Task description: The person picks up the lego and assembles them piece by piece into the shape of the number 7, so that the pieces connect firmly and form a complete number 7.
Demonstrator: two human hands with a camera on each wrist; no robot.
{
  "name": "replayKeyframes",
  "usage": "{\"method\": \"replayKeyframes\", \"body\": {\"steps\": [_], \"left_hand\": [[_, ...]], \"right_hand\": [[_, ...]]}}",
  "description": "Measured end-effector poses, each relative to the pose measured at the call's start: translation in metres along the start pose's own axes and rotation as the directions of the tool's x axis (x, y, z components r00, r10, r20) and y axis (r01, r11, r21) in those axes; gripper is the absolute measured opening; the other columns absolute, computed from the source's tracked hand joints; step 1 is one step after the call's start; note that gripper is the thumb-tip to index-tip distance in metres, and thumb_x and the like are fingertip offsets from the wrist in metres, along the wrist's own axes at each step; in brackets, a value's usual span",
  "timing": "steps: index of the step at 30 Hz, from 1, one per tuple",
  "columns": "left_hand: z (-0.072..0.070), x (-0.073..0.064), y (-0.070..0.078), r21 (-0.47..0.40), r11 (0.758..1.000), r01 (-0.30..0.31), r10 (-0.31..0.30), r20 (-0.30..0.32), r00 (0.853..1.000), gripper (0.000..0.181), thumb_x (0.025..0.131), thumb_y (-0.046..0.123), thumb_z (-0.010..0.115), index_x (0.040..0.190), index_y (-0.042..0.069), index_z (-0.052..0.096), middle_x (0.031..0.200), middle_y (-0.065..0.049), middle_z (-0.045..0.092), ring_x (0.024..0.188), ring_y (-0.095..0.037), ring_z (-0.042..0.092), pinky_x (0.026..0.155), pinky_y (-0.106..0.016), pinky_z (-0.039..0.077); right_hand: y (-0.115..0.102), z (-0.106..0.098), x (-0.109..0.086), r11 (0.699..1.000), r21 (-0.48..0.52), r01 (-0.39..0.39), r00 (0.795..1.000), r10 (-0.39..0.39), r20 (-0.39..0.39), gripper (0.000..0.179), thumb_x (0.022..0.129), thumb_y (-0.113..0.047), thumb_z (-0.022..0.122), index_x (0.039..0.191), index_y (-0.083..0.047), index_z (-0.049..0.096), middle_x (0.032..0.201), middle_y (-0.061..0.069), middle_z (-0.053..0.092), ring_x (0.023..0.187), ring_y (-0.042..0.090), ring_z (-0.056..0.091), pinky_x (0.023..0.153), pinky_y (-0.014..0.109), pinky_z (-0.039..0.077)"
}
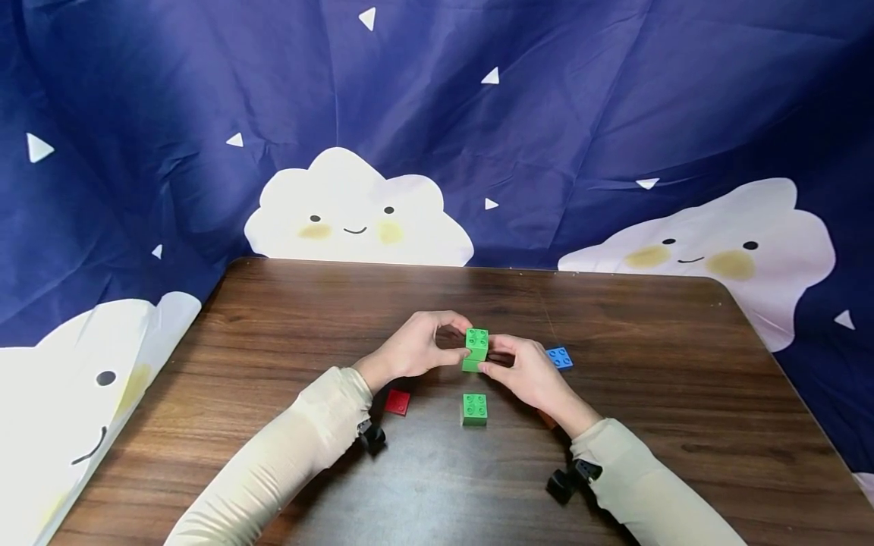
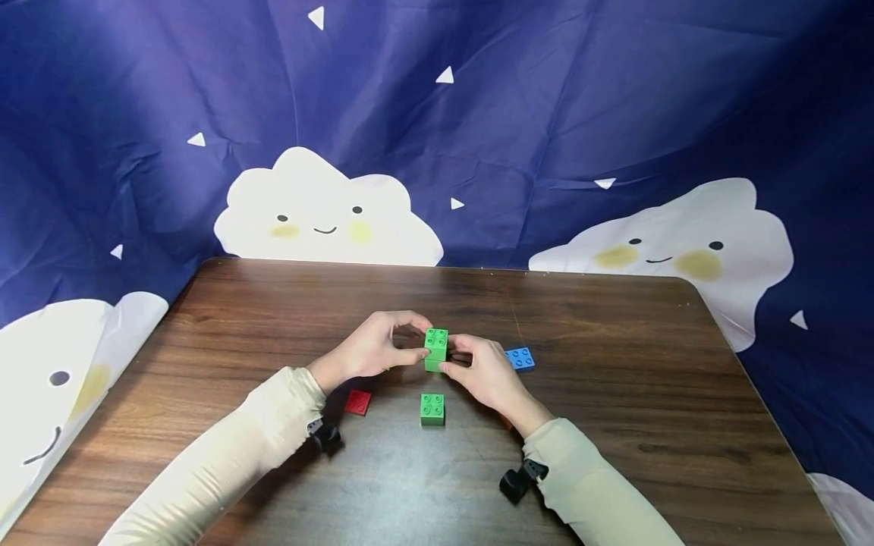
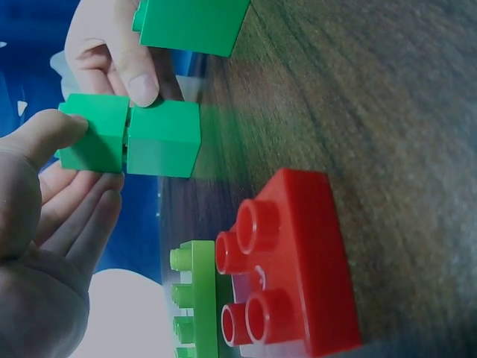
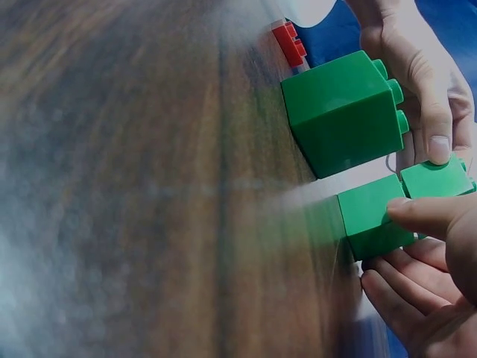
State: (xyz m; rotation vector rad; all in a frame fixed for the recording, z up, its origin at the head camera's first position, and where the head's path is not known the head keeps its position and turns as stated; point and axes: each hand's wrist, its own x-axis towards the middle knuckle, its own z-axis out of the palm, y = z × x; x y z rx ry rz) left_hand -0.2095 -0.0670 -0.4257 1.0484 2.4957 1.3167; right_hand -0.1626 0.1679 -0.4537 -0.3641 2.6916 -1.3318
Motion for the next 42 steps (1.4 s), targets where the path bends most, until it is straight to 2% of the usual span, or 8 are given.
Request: {"method": "replayKeyframes", "body": {"steps": [6,13,21,28,42], "left_hand": [[-0.0002,0.0000,-0.0005,0.044,0.999,-0.017,0.017,-0.006,1.000,0.031,0.089,0.010,0.086,0.117,0.003,0.075,0.111,-0.007,0.080,0.108,-0.020,0.076,0.099,-0.026,0.061],[-0.0006,0.0014,-0.0019,0.063,0.997,-0.051,0.050,0.006,0.999,0.031,0.088,0.009,0.086,0.116,0.001,0.075,0.110,-0.009,0.080,0.108,-0.023,0.077,0.100,-0.029,0.062],[0.0004,0.0041,-0.0045,0.054,0.997,-0.058,0.057,0.011,0.998,0.028,0.088,0.009,0.086,0.113,0.004,0.076,0.108,-0.006,0.080,0.105,-0.019,0.076,0.098,-0.024,0.060],[0.0015,0.0034,-0.0050,0.034,0.998,-0.053,0.052,0.007,0.999,0.029,0.088,0.008,0.086,0.114,0.002,0.075,0.110,-0.008,0.080,0.107,-0.023,0.077,0.099,-0.027,0.061],[0.0017,0.0033,-0.0072,0.058,0.997,-0.059,0.058,0.015,0.998,0.032,0.088,0.010,0.086,0.116,0.001,0.074,0.111,-0.009,0.080,0.110,-0.024,0.077,0.102,-0.033,0.062]], "right_hand": [[0.0004,0.0010,0.0004,1.000,-0.008,0.000,1.000,0.000,-0.003,0.045,0.097,-0.015,0.082,0.140,-0.005,0.069,0.131,0.011,0.078,0.124,0.030,0.075,0.105,0.050,0.061],[-0.0003,0.0003,0.0015,0.999,-0.009,0.052,0.999,-0.052,-0.007,0.043,0.098,-0.015,0.081,0.137,-0.001,0.070,0.128,0.015,0.079,0.120,0.033,0.076,0.102,0.048,0.062],[-0.0006,-0.0002,-0.0003,0.999,-0.030,0.020,1.000,-0.020,-0.008,0.046,0.097,-0.014,0.082,0.140,-0.004,0.069,0.130,0.013,0.078,0.122,0.031,0.075,0.104,0.051,0.061],[-0.0015,-0.0004,0.0005,0.999,-0.043,0.017,1.000,-0.017,-0.005,0.046,0.098,-0.015,0.081,0.140,-0.004,0.069,0.131,0.013,0.078,0.123,0.031,0.075,0.104,0.051,0.061],[-0.0009,0.0018,0.0007,0.999,-0.040,0.009,1.000,-0.009,-0.009,0.045,0.097,-0.015,0.081,0.139,-0.004,0.070,0.131,0.013,0.078,0.122,0.031,0.075,0.104,0.051,0.061]]}}
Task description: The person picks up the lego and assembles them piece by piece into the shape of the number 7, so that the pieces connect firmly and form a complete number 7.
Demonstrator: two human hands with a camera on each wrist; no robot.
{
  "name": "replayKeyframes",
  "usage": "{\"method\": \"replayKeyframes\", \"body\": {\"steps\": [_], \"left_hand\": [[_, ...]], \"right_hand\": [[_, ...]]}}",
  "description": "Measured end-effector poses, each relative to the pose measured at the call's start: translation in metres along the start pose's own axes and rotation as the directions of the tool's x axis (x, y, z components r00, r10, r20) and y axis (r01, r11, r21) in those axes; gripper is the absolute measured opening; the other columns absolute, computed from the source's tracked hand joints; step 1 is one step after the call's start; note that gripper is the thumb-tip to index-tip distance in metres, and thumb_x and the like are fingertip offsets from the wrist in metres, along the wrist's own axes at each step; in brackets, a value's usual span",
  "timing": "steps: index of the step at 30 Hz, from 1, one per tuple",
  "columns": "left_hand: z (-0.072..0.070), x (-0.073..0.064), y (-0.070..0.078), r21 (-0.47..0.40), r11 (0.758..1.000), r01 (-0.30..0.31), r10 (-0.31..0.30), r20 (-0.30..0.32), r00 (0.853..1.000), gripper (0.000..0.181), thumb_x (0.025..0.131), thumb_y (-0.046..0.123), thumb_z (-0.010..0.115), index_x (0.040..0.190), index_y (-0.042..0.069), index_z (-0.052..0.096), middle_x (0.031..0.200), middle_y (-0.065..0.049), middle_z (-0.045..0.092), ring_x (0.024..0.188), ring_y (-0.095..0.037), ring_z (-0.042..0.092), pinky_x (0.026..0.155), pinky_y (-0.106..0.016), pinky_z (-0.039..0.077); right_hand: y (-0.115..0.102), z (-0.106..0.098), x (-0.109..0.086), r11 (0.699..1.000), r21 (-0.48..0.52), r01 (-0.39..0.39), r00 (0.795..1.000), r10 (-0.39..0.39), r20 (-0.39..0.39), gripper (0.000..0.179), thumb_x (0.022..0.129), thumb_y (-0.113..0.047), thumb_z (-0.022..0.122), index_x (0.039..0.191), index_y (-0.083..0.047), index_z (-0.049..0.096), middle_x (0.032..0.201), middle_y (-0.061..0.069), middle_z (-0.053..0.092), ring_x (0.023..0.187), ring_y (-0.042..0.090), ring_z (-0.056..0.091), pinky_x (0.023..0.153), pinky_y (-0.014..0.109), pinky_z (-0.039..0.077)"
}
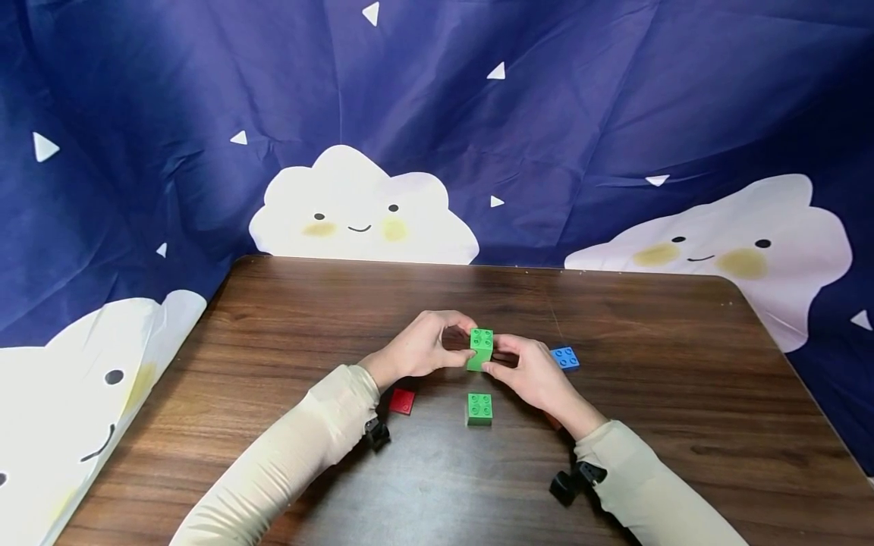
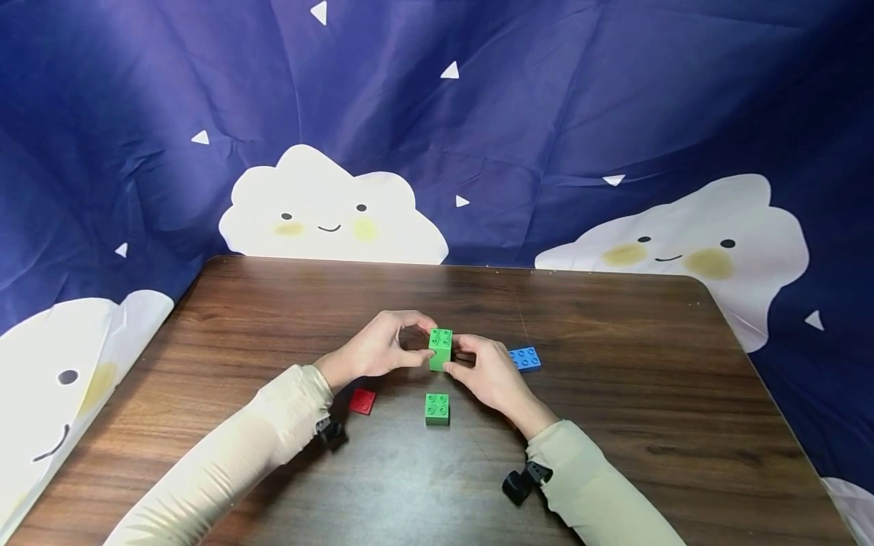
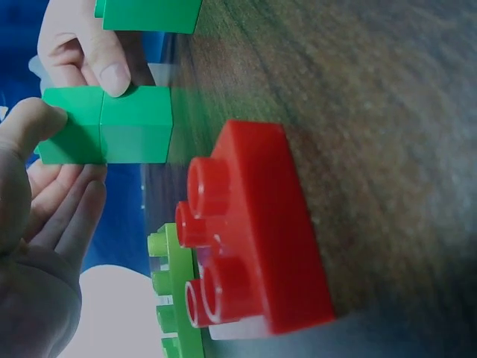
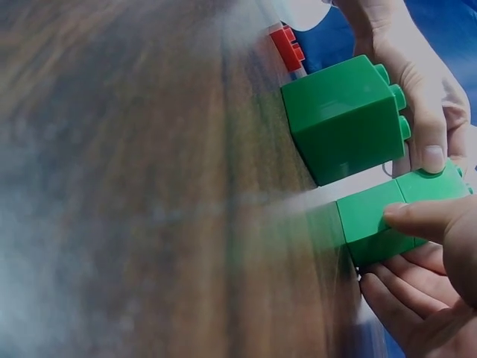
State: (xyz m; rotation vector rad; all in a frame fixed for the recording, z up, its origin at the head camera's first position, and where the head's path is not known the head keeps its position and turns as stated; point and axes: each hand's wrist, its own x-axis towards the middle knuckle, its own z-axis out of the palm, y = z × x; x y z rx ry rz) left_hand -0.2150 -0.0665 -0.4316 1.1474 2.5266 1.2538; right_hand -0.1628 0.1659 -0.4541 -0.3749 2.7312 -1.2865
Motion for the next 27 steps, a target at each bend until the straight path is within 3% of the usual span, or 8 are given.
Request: {"method": "replayKeyframes", "body": {"steps": [7,16,27], "left_hand": [[0.000,0.000,0.000,0.000,1.000,0.008,-0.008,-0.007,1.000,0.031,0.087,0.009,0.087,0.115,0.002,0.074,0.110,-0.008,0.080,0.108,-0.023,0.077,0.101,-0.028,0.061],[0.002,-0.004,-0.001,-0.089,0.995,0.044,-0.045,-0.010,0.999,0.028,0.090,0.005,0.084,0.116,0.001,0.073,0.111,-0.010,0.079,0.108,-0.023,0.077,0.099,-0.031,0.063],[0.004,-0.003,0.001,-0.110,0.993,0.042,-0.043,-0.004,0.999,0.028,0.091,0.004,0.083,0.117,0.001,0.072,0.112,-0.010,0.078,0.108,-0.024,0.077,0.099,-0.031,0.063]], "right_hand": [[0.000,-0.001,0.000,1.000,0.007,0.005,1.000,-0.005,0.006,0.044,0.098,-0.015,0.081,0.139,-0.004,0.070,0.131,0.012,0.078,0.122,0.031,0.075,0.104,0.050,0.061],[-0.001,-0.004,-0.006,0.998,0.062,0.002,0.999,-0.004,0.037,0.045,0.101,-0.017,0.078,0.143,-0.006,0.068,0.138,0.013,0.074,0.127,0.032,0.073,0.105,0.047,0.062],[-0.004,-0.013,-0.026,0.998,0.062,0.007,1.000,-0.006,-0.024,0.043,0.101,-0.014,0.077,0.140,0.001,0.068,0.134,0.018,0.075,0.125,0.034,0.074,0.106,0.047,0.060]]}}
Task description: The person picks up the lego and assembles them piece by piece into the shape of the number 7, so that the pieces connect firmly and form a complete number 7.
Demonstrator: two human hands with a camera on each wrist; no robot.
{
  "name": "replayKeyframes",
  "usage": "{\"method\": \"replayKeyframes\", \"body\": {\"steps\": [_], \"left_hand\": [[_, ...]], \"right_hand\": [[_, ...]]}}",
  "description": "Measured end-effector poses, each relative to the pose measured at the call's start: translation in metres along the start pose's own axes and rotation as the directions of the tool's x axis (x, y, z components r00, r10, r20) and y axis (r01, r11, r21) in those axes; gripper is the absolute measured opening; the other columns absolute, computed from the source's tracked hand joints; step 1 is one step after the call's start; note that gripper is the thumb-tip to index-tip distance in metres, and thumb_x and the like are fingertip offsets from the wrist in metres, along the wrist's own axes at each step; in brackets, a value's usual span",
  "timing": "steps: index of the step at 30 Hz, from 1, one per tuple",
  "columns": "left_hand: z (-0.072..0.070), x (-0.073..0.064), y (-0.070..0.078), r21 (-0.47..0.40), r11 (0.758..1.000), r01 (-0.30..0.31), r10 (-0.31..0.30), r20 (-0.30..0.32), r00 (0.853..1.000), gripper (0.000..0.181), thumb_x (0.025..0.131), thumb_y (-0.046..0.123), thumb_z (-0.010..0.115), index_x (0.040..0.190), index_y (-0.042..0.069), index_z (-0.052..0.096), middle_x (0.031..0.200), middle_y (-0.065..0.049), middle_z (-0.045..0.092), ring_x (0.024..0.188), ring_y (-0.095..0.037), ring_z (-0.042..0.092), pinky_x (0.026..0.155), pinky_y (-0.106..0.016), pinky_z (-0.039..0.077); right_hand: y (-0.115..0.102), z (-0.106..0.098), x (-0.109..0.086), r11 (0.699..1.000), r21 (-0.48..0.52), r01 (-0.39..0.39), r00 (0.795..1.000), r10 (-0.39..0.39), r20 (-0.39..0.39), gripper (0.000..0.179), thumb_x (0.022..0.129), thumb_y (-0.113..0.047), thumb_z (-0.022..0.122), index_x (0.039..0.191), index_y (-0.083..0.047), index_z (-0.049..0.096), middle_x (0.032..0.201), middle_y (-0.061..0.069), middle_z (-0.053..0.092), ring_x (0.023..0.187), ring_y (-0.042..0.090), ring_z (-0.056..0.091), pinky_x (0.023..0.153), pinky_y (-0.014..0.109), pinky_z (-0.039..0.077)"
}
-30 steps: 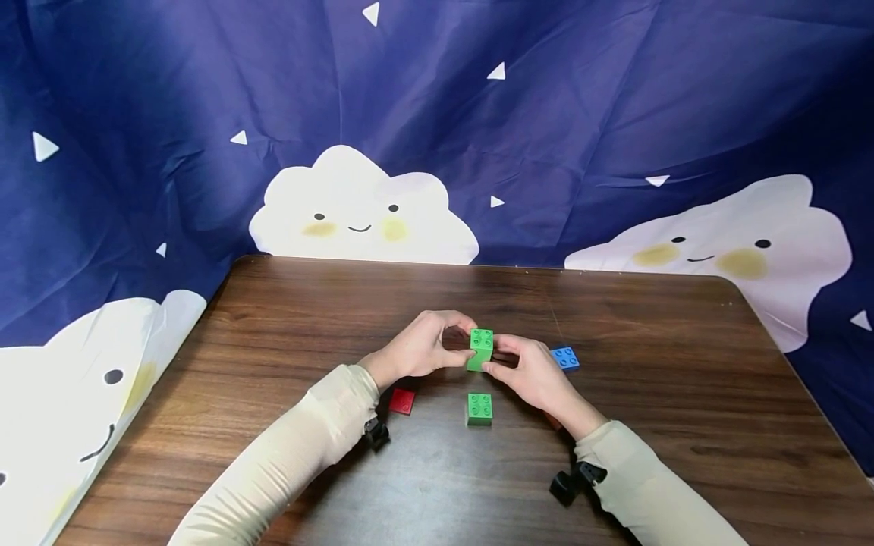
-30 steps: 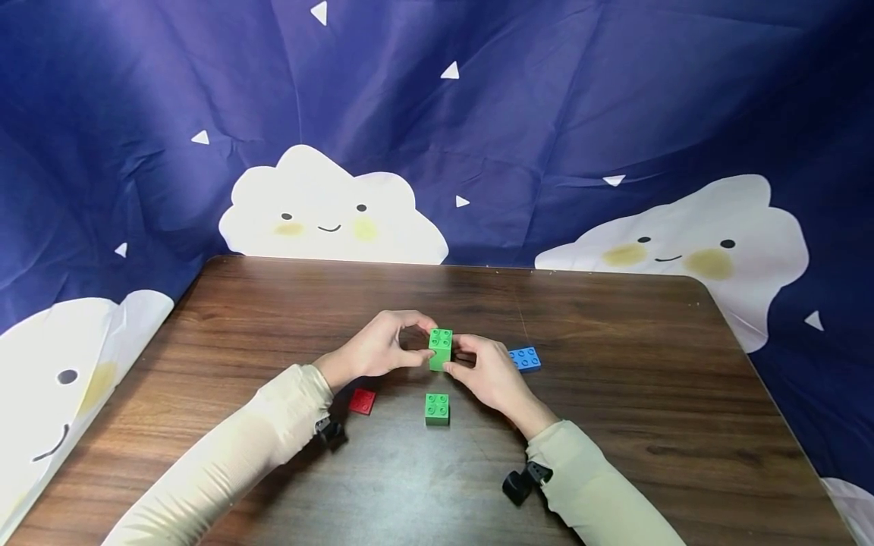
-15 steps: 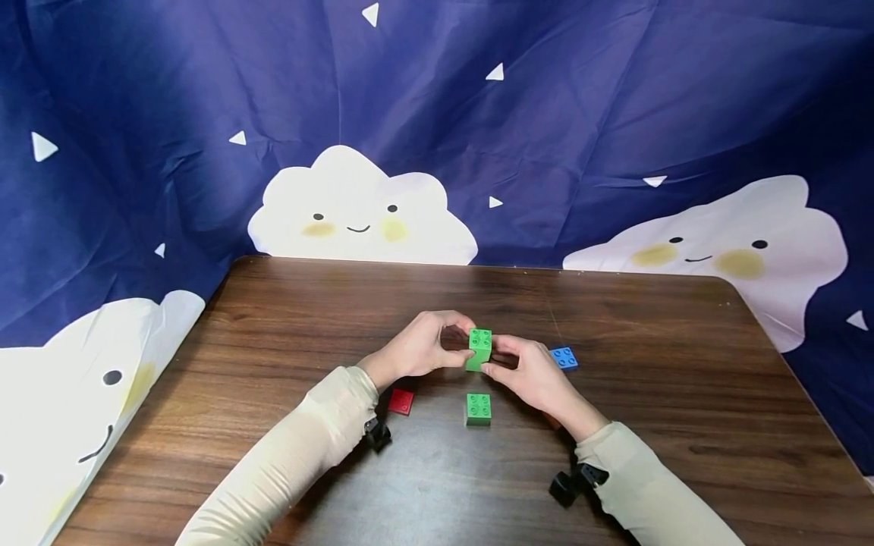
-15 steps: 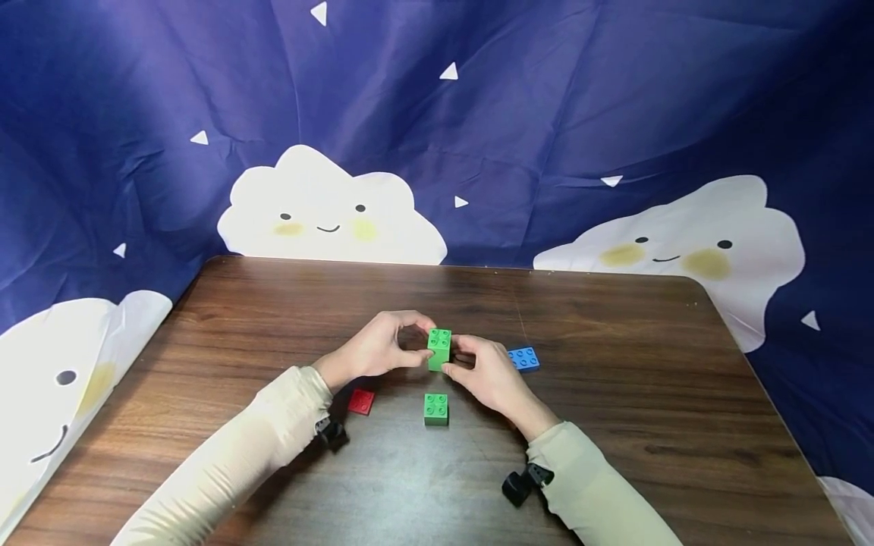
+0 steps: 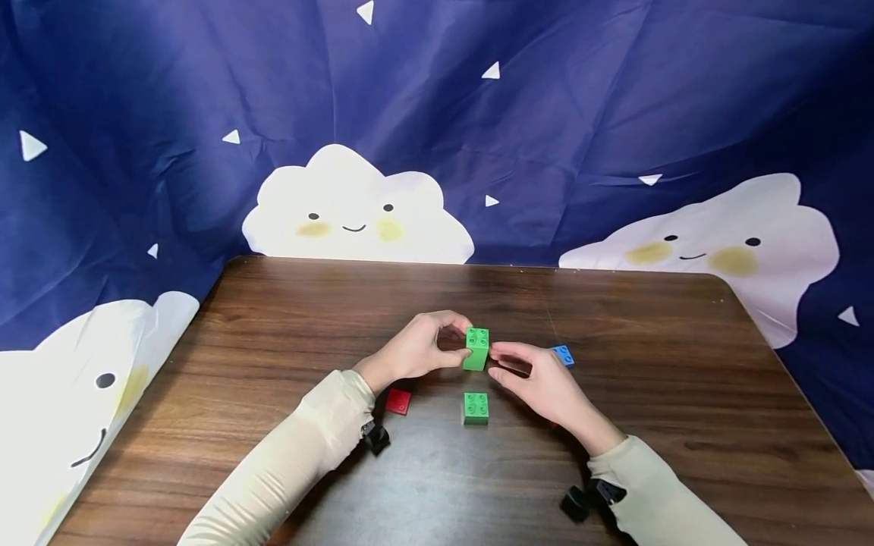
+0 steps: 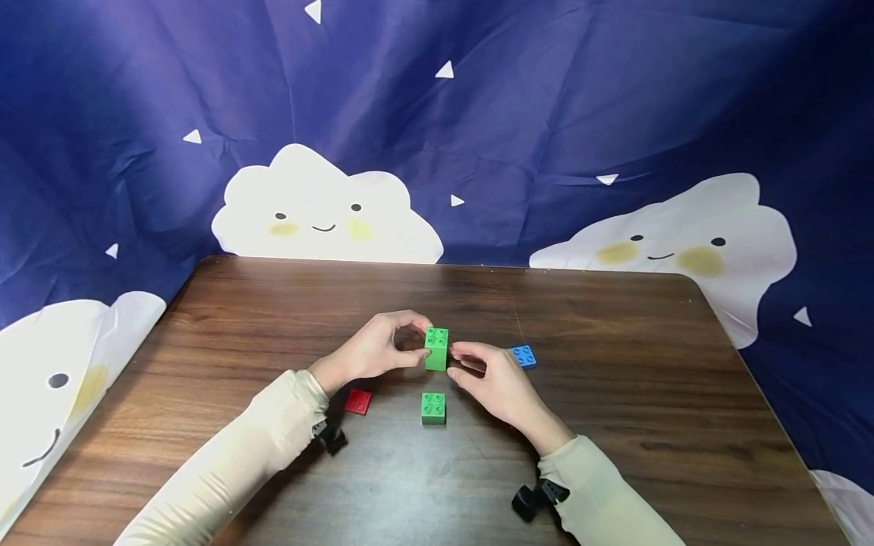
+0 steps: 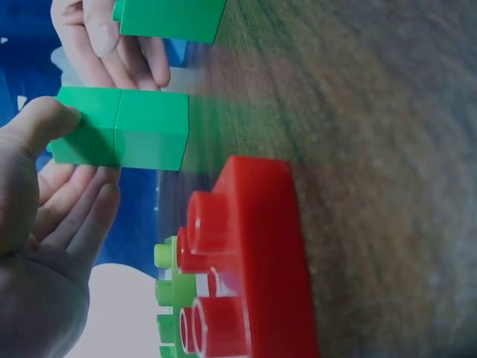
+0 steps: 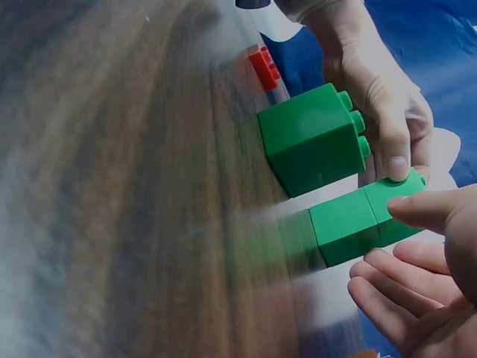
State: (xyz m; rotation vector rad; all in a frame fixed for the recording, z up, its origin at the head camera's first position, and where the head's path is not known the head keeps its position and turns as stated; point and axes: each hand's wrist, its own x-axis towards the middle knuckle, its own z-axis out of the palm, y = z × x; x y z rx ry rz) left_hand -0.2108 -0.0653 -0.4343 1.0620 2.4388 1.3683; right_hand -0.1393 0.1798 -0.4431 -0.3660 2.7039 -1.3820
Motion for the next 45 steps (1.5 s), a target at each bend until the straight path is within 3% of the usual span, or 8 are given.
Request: {"method": "replayKeyframes", "body": {"steps": [5,14,31,37,45], "left_hand": [[0.000,0.001,0.001,0.023,1.000,0.008,-0.008,0.015,1.000,0.029,0.092,0.007,0.082,0.118,0.002,0.072,0.114,-0.009,0.077,0.110,-0.025,0.077,0.101,-0.031,0.063],[0.000,0.000,-0.002,-0.031,0.999,0.031,-0.030,0.022,0.999,0.029,0.092,0.008,0.081,0.119,0.004,0.070,0.113,-0.008,0.077,0.110,-0.024,0.075,0.101,-0.033,0.063],[0.000,0.002,0.001,0.007,0.999,0.043,-0.043,0.022,0.999,0.031,0.090,0.011,0.085,0.118,0.005,0.073,0.111,-0.007,0.078,0.109,-0.029,0.075,0.101,-0.035,0.062],[0.002,0.002,0.000,0.038,0.999,0.015,-0.016,0.010,1.000,0.030,0.090,0.010,0.085,0.116,0.004,0.073,0.111,-0.007,0.078,0.106,-0.026,0.076,0.098,-0.032,0.062],[0.000,0.003,0.003,0.067,0.998,-0.002,0.002,0.001,1.000,0.029,0.089,0.011,0.086,0.115,0.004,0.074,0.111,-0.007,0.079,0.105,-0.022,0.076,0.098,-0.029,0.062]], "right_hand": [[-0.001,-0.001,-0.006,0.999,0.028,0.045,0.999,-0.045,-0.019,0.040,0.100,-0.010,0.077,0.136,0.004,0.070,0.130,0.019,0.077,0.122,0.035,0.075,0.104,0.045,0.062],[-0.003,0.001,-0.015,0.995,0.027,0.100,0.995,-0.100,-0.016,0.036,0.099,-0.010,0.079,0.133,-0.001,0.073,0.127,0.014,0.079,0.119,0.031,0.077,0.101,0.043,0.063],[-0.007,0.005,-0.024,0.997,0.005,0.079,0.997,-0.079,0.004,0.034,0.099,-0.014,0.079,0.132,-0.005,0.075,0.126,0.009,0.080,0.120,0.027,0.076,0.103,0.042,0.063],[-0.006,0.007,-0.027,0.995,0.059,0.076,0.996,-0.078,0.041,0.035,0.099,-0.014,0.079,0.133,-0.005,0.074,0.128,0.010,0.079,0.118,0.027,0.077,0.102,0.037,0.063],[-0.006,0.009,-0.029,0.994,0.088,0.064,0.992,-0.073,0.104,0.037,0.100,-0.021,0.079,0.134,-0.007,0.074,0.132,0.009,0.077,0.122,0.026,0.075,0.105,0.041,0.062]]}}
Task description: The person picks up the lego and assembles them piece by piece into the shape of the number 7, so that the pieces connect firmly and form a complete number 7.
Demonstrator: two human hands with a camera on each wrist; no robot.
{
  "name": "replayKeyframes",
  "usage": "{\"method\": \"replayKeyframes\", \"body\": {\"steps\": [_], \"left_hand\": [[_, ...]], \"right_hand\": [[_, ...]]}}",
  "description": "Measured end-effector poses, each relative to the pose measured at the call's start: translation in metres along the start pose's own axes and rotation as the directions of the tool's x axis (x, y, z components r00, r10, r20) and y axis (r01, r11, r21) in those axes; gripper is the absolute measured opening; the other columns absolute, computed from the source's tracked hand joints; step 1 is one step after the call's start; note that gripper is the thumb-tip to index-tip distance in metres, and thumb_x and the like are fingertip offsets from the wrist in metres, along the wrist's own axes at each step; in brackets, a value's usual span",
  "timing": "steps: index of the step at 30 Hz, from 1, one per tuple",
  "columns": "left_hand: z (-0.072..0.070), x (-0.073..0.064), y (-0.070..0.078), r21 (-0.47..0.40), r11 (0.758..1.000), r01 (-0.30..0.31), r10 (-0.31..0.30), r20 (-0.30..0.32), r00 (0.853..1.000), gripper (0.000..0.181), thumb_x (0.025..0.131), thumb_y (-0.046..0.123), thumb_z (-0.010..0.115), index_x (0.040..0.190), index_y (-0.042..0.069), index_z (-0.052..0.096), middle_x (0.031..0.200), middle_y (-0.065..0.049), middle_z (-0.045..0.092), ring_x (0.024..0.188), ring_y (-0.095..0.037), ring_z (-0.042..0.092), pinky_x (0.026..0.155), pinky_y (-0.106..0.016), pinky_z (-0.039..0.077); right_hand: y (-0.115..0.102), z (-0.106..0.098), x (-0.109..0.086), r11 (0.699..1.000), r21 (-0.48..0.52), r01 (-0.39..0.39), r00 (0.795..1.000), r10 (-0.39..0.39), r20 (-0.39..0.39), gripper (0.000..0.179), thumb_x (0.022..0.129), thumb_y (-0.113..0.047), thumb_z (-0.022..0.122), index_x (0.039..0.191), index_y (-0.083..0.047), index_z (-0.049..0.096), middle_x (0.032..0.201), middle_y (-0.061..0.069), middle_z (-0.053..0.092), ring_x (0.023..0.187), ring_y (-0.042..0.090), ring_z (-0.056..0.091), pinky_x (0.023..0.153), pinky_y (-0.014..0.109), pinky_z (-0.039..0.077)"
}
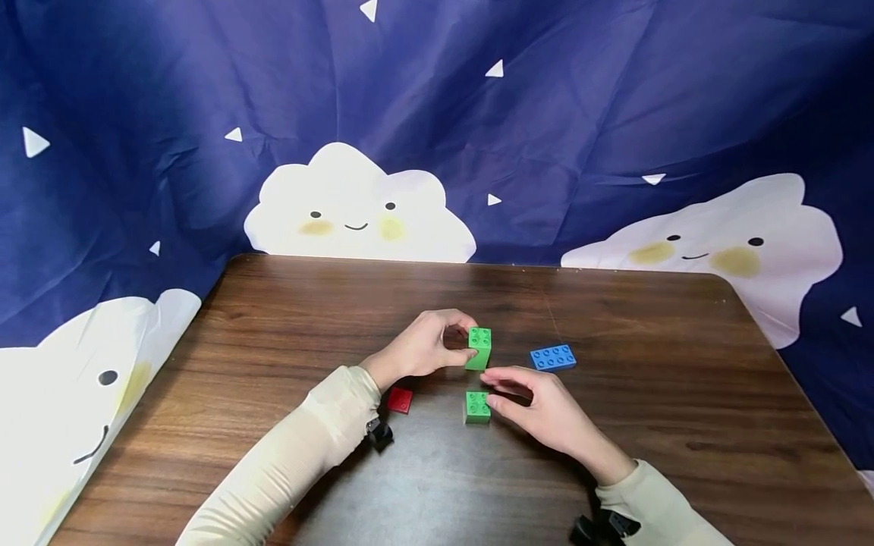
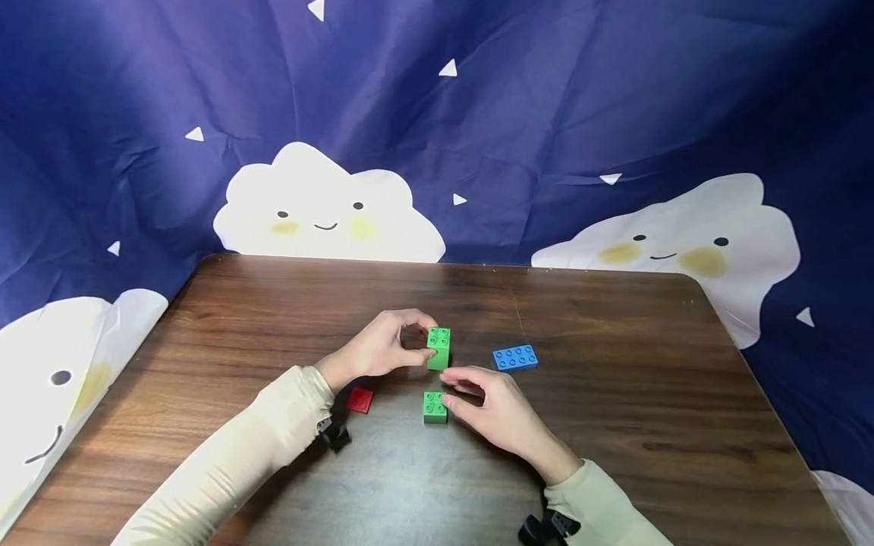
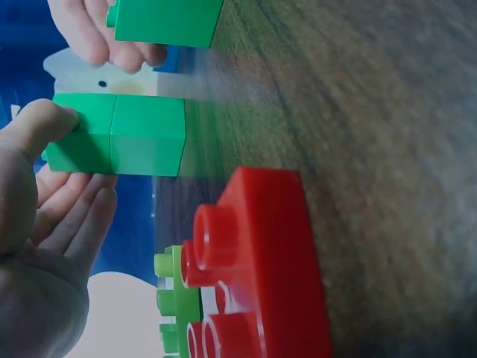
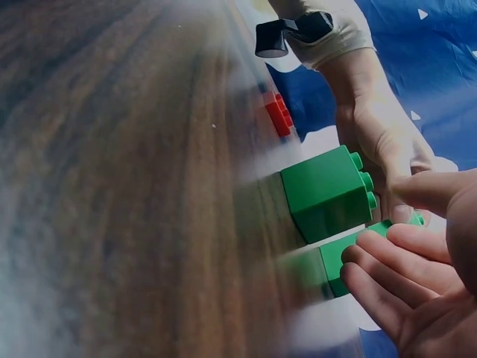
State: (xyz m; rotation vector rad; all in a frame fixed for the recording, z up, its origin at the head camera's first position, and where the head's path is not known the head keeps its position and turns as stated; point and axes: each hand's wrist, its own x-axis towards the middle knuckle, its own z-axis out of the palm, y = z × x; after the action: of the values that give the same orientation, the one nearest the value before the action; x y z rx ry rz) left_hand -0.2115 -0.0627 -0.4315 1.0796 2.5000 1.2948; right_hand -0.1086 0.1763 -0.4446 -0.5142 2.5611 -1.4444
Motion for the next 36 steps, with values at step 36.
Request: {"method": "replayKeyframes", "body": {"steps": [36], "left_hand": [[0.004,0.000,-0.006,-0.125,0.990,0.061,-0.063,-0.015,0.998,0.030,0.089,0.007,0.085,0.116,0.002,0.074,0.110,-0.009,0.078,0.105,-0.026,0.076,0.098,-0.035,0.064]], "right_hand": [[0.001,0.011,-0.005,0.997,-0.074,0.019,0.999,-0.017,0.030,0.039,0.096,-0.019,0.083,0.134,-0.012,0.075,0.132,0.004,0.077,0.119,0.018,0.076,0.101,0.029,0.061]]}}
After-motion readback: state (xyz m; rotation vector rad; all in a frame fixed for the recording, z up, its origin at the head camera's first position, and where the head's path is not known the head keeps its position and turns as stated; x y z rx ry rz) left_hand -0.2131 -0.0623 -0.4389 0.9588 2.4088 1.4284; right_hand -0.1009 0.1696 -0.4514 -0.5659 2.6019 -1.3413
